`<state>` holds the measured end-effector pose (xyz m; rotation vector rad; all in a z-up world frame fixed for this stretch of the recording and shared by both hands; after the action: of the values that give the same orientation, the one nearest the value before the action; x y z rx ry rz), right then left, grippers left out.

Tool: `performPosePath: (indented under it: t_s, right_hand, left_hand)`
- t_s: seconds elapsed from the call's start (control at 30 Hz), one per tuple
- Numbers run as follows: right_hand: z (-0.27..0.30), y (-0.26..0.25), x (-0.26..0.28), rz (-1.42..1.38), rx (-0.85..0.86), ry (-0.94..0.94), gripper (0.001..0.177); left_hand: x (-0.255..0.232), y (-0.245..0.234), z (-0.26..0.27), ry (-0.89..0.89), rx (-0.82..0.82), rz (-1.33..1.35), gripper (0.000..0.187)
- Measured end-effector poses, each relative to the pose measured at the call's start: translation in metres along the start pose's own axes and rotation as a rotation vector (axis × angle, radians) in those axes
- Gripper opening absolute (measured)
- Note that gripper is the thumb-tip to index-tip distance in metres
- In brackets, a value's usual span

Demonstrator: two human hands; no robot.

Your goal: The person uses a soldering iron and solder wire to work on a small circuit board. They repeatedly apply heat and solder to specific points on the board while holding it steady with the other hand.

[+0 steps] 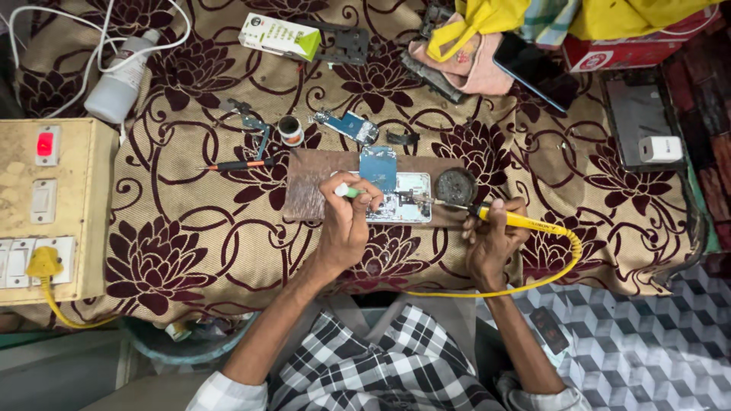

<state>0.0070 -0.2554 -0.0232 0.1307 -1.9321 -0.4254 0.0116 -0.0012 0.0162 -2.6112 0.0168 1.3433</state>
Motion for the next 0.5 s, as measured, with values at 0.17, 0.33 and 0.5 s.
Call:
performPosePath:
  t_s: [0.17,0.33,0.5]
  right_hand:
    - [-0.001,0.000,0.002,0.048,-0.034,0.016,0.022]
    - [-0.001,-0.001,0.001,-0.004,-0.024,0.015,0.023]
    - [-0.004,-0.001,-0.002,-0.042,0.053,-0.058,0.026]
  left_hand:
    - [-0.002,-0.001,-0.003,0.004,-0.001,-0.024,0.022]
    - [0.002,-0.001,-0.001,0.008,0.004,-0.020,0.020]
    - [0.010,0.001,0.000,-0.060,0.021,0.033,0.019]
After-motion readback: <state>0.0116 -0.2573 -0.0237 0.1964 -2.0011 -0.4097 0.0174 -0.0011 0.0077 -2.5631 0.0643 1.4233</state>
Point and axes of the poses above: each hand's wrist, its own z-axis away from the middle knuckle, its own y-axis out of the palm, x = y × z, the point moved 2 cm from there along -z, towards the middle knuckle, and after that the axes turned 9 degrees about x, right-handed, at the moved point
